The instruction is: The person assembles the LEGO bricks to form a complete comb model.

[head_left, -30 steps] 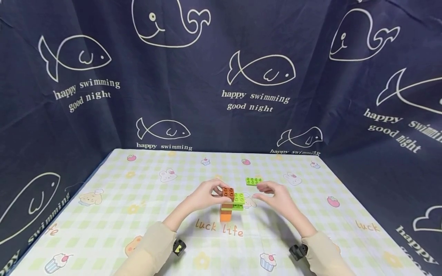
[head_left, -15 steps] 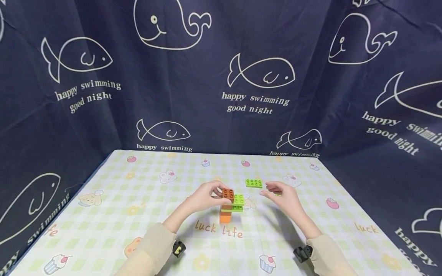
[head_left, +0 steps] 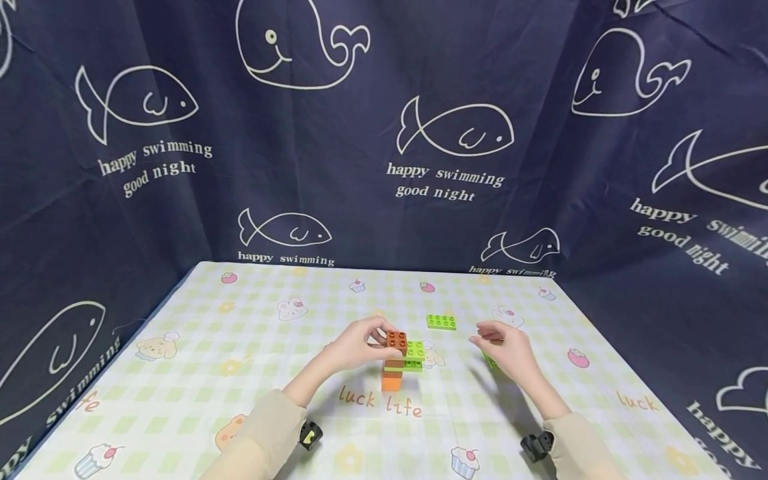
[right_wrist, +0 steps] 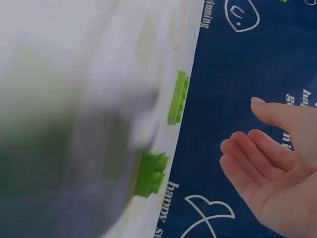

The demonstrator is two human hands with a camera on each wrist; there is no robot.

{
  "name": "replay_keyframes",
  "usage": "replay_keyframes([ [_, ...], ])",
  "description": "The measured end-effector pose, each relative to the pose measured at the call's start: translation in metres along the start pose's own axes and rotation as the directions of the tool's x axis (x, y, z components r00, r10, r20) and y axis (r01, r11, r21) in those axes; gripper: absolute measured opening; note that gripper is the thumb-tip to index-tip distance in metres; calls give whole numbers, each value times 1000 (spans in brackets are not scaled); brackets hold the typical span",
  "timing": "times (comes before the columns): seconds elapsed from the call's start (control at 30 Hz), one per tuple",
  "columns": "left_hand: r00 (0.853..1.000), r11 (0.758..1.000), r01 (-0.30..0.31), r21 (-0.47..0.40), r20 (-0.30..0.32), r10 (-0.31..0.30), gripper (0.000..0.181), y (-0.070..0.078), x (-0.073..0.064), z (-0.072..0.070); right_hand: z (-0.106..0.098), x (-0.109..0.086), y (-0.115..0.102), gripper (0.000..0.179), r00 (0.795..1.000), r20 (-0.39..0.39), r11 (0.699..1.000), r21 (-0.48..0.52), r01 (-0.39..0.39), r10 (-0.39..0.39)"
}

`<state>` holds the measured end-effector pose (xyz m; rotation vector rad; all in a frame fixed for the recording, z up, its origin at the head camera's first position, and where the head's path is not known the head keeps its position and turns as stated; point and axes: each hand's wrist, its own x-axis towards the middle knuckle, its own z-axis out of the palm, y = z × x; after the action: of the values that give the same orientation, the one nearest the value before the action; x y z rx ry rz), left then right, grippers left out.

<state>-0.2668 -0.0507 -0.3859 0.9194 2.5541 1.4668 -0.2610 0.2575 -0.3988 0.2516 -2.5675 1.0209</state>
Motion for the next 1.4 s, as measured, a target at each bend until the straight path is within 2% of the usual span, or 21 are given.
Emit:
replay_keyframes([
  [0.2, 1000, 1000, -5, 1, 2, 5, 32, 0, 1, 0, -4, -1, 7, 30, 1000, 10, 999, -37, -8, 8],
  [0.4, 1000, 1000, -6, 3, 0, 6, 33, 0, 0, 1, -7, -2, 17, 33, 998, 25, 993, -108, -55, 58],
  [0.73, 1000, 1000, 1, 12, -4, -1, 35, -3, 0, 1, -9, -5, 28, 39, 993, 67, 987, -131, -89, 98],
  [1.07, 1000, 1000, -5, 13, -7, 5, 33, -4, 0, 1, -11, -5, 30, 46, 985, 107, 975, -189, -113, 134],
  [1.2, 1000, 1000, -6, 5, -9, 6, 33, -4, 0, 1, -11, -5, 29, 53, 975, 145, 966, -221, -134, 168],
  [1.4, 1000, 1000, -9, -10, -8, 9, 32, -3, -1, 1, -10, -5, 30, 62, 947, 201, 940, -281, -191, 253],
])
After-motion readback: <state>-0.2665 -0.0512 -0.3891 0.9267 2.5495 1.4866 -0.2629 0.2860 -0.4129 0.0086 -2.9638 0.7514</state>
